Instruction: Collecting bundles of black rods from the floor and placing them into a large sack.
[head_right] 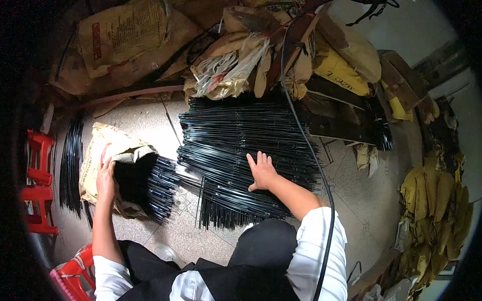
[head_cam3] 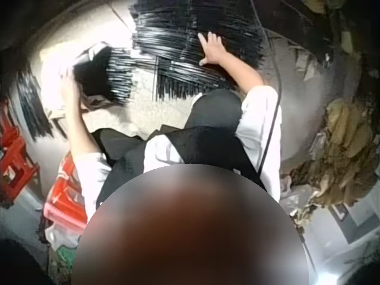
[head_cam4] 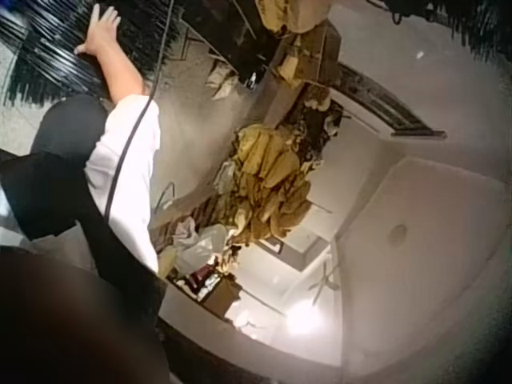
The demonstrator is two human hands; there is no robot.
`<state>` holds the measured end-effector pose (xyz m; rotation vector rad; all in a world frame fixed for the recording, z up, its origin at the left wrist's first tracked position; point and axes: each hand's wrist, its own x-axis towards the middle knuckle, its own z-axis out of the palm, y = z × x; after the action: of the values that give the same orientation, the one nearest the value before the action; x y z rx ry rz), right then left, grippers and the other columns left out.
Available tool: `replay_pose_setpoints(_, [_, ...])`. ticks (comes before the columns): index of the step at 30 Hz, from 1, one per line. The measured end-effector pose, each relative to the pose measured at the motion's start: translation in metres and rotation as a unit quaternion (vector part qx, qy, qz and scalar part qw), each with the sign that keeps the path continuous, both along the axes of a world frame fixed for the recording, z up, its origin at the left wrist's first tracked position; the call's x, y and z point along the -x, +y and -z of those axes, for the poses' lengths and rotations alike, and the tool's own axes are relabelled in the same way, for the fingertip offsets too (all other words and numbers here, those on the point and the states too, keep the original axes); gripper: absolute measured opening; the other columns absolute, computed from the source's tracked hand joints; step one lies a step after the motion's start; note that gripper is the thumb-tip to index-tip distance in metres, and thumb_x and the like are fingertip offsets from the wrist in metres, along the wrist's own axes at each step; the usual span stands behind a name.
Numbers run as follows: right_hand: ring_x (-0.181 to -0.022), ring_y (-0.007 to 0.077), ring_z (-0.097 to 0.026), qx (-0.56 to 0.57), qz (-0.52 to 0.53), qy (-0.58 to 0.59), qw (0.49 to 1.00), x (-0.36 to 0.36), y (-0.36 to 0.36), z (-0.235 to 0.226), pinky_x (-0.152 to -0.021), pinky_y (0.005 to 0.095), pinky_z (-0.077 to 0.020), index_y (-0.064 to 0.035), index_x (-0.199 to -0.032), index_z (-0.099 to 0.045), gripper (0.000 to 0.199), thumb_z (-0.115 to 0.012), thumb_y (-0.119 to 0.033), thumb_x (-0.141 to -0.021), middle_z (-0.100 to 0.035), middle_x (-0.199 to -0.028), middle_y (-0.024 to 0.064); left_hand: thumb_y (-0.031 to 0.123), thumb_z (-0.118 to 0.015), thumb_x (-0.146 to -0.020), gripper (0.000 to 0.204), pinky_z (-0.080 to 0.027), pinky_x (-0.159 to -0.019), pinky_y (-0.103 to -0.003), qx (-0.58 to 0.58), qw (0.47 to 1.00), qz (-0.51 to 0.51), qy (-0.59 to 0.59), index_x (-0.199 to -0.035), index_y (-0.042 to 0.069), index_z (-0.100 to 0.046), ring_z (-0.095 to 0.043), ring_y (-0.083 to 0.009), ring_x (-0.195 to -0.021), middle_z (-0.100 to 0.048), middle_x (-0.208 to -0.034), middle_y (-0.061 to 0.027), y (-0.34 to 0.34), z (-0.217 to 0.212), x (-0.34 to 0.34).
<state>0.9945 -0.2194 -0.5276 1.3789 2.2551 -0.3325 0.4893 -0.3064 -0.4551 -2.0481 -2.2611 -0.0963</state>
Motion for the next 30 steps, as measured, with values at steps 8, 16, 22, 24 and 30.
replay_pose_setpoints(8, [-0.1, 0.0368, -0.057, -0.02, 0.005, 0.115, 0.993, 0.0, -0.011, -0.005, -0.088, 0.042, -0.0467, -0.0006, -0.138, -0.033, 0.096, -0.082, -0.031, -0.062, -0.057, -0.106, 0.0225, -0.012, -0.053, -0.065, 0.049, -0.046, -0.096, -0.039, -0.028, 0.999, 0.014, -0.027, -0.111, -0.001, -0.061, -0.047, -0.0385, -0.122, -0.055, -0.127, -0.0166, -0.001, 0.013, 0.013])
replay_pose_setpoints(16, [-0.103, 0.0388, -0.058, -0.021, -0.006, 0.178, 0.984, -0.001, -0.002, -0.009, -0.09, 0.0428, -0.0482, -0.0003, -0.133, -0.038, 0.082, -0.08, -0.022, -0.066, -0.059, -0.113, 0.0232, -0.008, -0.055, -0.068, 0.049, -0.048, -0.093, -0.041, 0.004, 0.999, -0.027, -0.032, -0.116, 0.004, -0.059, -0.048, -0.0379, -0.121, -0.051, -0.131, -0.0159, -0.013, 0.014, 0.02])
replay_pose_setpoints(22, [-0.095, 0.0412, -0.06, -0.019, 0.018, 0.195, 0.98, -0.009, -0.007, -0.041, -0.081, 0.0453, -0.0491, -0.0031, -0.126, -0.044, 0.074, -0.08, -0.01, -0.062, -0.061, -0.105, 0.0231, -0.007, -0.058, -0.069, 0.049, -0.048, -0.093, -0.037, 0.022, 0.999, -0.03, -0.034, -0.117, 0.005, -0.059, -0.049, -0.0345, -0.117, -0.05, -0.132, -0.0127, -0.004, 0.0, 0.005])
replay_pose_setpoints(24, [-0.093, 0.0408, -0.061, -0.027, 0.021, 0.201, 0.979, -0.004, -0.01, -0.057, -0.081, 0.0452, -0.0494, -0.0031, -0.125, -0.045, 0.075, -0.081, -0.009, -0.06, -0.062, -0.103, 0.0226, -0.007, -0.058, -0.069, 0.049, -0.049, -0.093, -0.037, 0.031, 0.998, -0.039, -0.03, -0.117, 0.005, -0.059, -0.049, -0.0339, -0.116, -0.05, -0.132, -0.012, -0.007, -0.002, 0.009])
replay_pose_setpoints(30, [-0.096, 0.0412, -0.06, -0.083, -0.06, 0.219, 0.97, 0.013, -0.016, -0.133, -0.079, 0.0443, -0.049, -0.0031, -0.123, -0.047, 0.078, -0.081, -0.002, -0.054, -0.062, -0.1, 0.0224, -0.006, -0.058, -0.071, 0.047, -0.049, -0.091, -0.036, 0.022, 0.999, -0.034, -0.026, -0.117, 0.004, -0.058, -0.051, -0.032, -0.113, -0.051, -0.131, -0.0101, -0.008, -0.01, 0.009])
